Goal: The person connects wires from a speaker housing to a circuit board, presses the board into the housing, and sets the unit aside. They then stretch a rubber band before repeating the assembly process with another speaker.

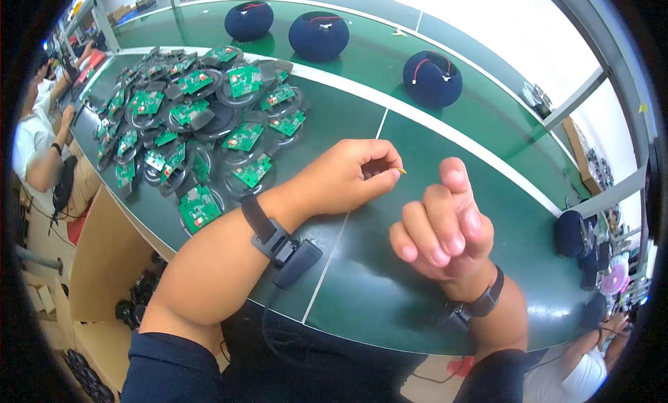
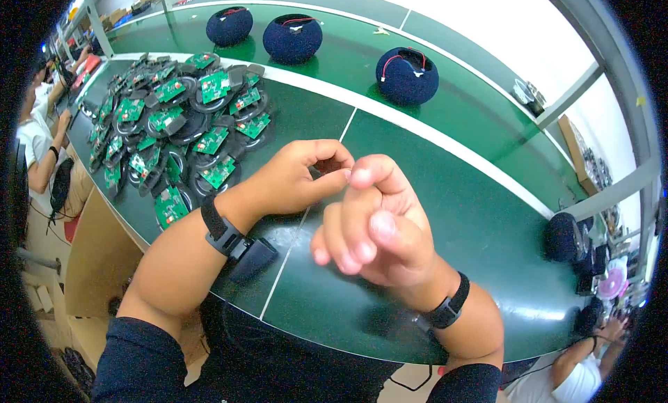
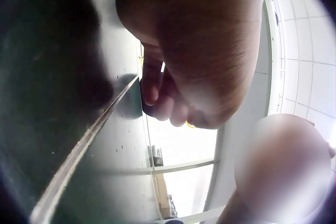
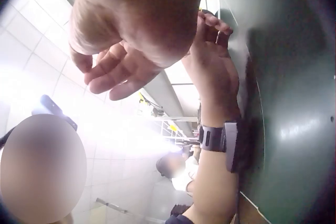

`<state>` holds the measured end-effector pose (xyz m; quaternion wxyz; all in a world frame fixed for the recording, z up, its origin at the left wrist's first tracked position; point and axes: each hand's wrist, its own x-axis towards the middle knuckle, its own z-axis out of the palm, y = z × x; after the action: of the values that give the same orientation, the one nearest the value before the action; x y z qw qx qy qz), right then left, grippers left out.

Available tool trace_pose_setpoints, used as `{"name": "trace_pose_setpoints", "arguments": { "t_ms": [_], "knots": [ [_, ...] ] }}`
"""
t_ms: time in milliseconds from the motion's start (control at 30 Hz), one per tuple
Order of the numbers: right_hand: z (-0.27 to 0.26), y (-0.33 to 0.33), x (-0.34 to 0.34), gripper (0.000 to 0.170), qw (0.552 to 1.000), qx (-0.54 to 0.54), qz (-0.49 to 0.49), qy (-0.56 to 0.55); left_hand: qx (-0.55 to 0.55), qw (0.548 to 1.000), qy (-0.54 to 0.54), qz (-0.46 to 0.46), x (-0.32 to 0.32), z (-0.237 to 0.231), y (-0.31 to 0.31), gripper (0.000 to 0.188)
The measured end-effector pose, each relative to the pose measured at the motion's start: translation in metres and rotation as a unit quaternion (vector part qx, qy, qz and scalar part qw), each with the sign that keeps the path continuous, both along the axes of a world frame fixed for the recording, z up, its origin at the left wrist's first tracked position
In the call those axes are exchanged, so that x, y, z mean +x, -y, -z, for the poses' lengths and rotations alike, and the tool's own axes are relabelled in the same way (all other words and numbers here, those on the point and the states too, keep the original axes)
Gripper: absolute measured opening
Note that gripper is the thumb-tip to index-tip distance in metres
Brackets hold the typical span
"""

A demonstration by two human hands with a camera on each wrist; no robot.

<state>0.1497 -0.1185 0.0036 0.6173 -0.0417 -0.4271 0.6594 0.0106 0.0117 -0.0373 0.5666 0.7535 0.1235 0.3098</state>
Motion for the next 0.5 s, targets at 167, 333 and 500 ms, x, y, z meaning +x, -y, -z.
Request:
{"name": "trace_pose_setpoints", "arguments": {
  "t_ms": [167,333,500],
  "knots": [
    [-0.008,0.008,-0.004,0.035,0.999,-0.001,-0.015,0.03,0.012,1.0,-0.02,0.003,0.0,0.002,-0.002,0.013],
    [-0.01,0.009,-0.011,0.032,0.998,0.003,0.024,0.057,0.031,0.999,-0.039,0.007,-0.001,0.001,-0.002,0.013],
    [-0.011,0.013,-0.014,0.031,0.998,-0.021,0.03,0.049,0.033,0.999,-0.032,0.013,-0.001,0.003,-0.003,0.014]
  ]
}}
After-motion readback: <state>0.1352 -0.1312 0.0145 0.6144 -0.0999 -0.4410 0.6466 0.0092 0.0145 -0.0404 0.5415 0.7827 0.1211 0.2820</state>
